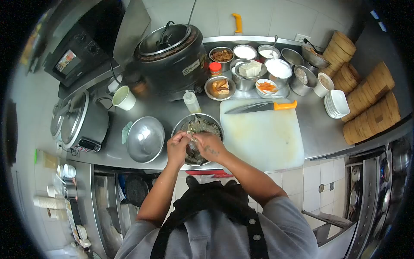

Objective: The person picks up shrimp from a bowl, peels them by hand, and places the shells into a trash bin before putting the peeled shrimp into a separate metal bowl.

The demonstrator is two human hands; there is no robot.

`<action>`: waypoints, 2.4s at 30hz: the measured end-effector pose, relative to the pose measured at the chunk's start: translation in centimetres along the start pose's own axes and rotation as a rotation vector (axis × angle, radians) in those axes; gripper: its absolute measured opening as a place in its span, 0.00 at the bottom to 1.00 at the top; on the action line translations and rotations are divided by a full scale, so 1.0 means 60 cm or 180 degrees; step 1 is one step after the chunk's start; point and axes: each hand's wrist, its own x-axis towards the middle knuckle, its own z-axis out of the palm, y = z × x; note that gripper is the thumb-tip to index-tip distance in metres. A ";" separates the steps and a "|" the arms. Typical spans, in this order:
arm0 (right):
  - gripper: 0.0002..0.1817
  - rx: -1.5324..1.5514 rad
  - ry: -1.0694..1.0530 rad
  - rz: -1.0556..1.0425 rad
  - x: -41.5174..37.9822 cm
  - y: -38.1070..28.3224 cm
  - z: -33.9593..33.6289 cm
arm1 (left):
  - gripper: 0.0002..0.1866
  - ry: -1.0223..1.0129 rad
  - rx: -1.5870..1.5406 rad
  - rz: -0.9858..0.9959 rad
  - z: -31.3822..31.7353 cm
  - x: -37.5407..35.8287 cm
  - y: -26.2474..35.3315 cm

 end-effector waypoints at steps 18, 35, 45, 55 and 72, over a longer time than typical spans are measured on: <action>0.12 0.0898 0.0418 0.1014 0.026 -0.021 0.034 | 0.11 0.0605 -0.0362 0.0466 0.024 -0.008 -0.031; 0.11 0.1880 0.0860 0.1751 0.013 -0.040 0.002 | 0.12 -0.0328 0.0528 -0.0184 -0.075 0.039 -0.015; 0.09 -0.1547 -0.1295 0.0350 0.075 -0.106 -0.017 | 0.10 -0.1407 0.1534 0.1010 -0.113 0.029 0.067; 0.12 -0.1089 -0.1673 0.0575 0.086 -0.101 0.040 | 0.13 -0.2226 0.1715 0.0639 -0.189 0.074 0.056; 0.09 -0.1440 -0.1282 0.0550 0.089 -0.118 0.135 | 0.10 -0.2826 0.2860 0.1308 -0.254 0.102 0.086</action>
